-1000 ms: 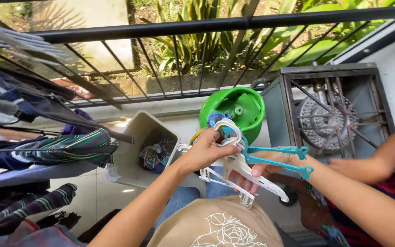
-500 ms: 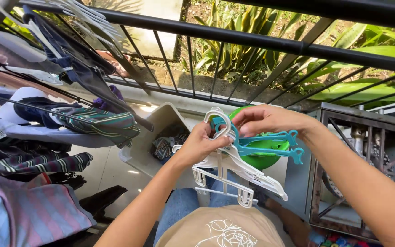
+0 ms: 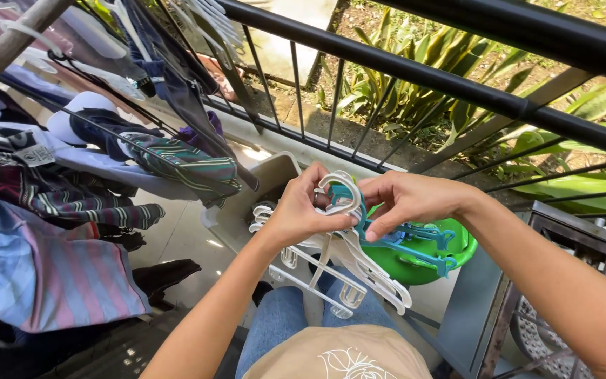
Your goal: The person takes clothes from a white bin, places them on hangers, and hangs them on a clothes rack. The person handles various garments including shirts, shorts, and underwear, using hangers to organize them on the rack.
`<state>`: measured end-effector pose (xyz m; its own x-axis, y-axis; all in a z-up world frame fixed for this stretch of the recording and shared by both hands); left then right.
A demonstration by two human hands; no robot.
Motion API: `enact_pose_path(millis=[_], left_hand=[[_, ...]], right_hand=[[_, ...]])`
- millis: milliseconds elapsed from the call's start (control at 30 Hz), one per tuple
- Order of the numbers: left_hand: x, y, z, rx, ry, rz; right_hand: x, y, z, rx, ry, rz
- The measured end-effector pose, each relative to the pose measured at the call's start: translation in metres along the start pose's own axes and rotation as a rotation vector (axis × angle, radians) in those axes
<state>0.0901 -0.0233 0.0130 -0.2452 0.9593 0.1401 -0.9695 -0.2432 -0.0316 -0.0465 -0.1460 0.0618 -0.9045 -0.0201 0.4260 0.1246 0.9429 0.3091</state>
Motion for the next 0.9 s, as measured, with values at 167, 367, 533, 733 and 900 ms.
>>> enact_pose_path(millis=[167,367,533,733,900], left_hand=[[0.000,-0.013,0.015,-0.321,0.179,0.251],[-0.008,-0.020,-0.011,-0.413,0.339,0.429],[-0.003,-0.020,-0.004,-0.420,0.315,0.427],[0.003,-0.018,-0.002,-0.588,0.391,0.435],[-0.003,-0.018,-0.008,-0.824,0.497,0.455]], right_hand=[[-0.039,-0.029,0.046,-0.082,-0.100,0.115],[-0.057,-0.035,0.052,-0.159,-0.166,0.290],[-0.058,-0.030,0.046,-0.172,-0.234,0.338],[-0.060,-0.016,0.011,-0.217,-0.169,0.439],[-0.058,-0.007,-0.001,-0.131,-0.350,0.517]])
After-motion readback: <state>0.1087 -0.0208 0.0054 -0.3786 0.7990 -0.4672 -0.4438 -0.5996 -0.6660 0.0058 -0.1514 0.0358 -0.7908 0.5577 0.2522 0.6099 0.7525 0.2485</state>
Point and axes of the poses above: each hand's wrist, its own x-axis away from the middle knuckle, its own y-axis out of the palm, z = x × y, the point moved 1 cm from there along -x, towards the middle knuckle, and after that the axes turned 12 degrees about -x, right-handed, at the moved point
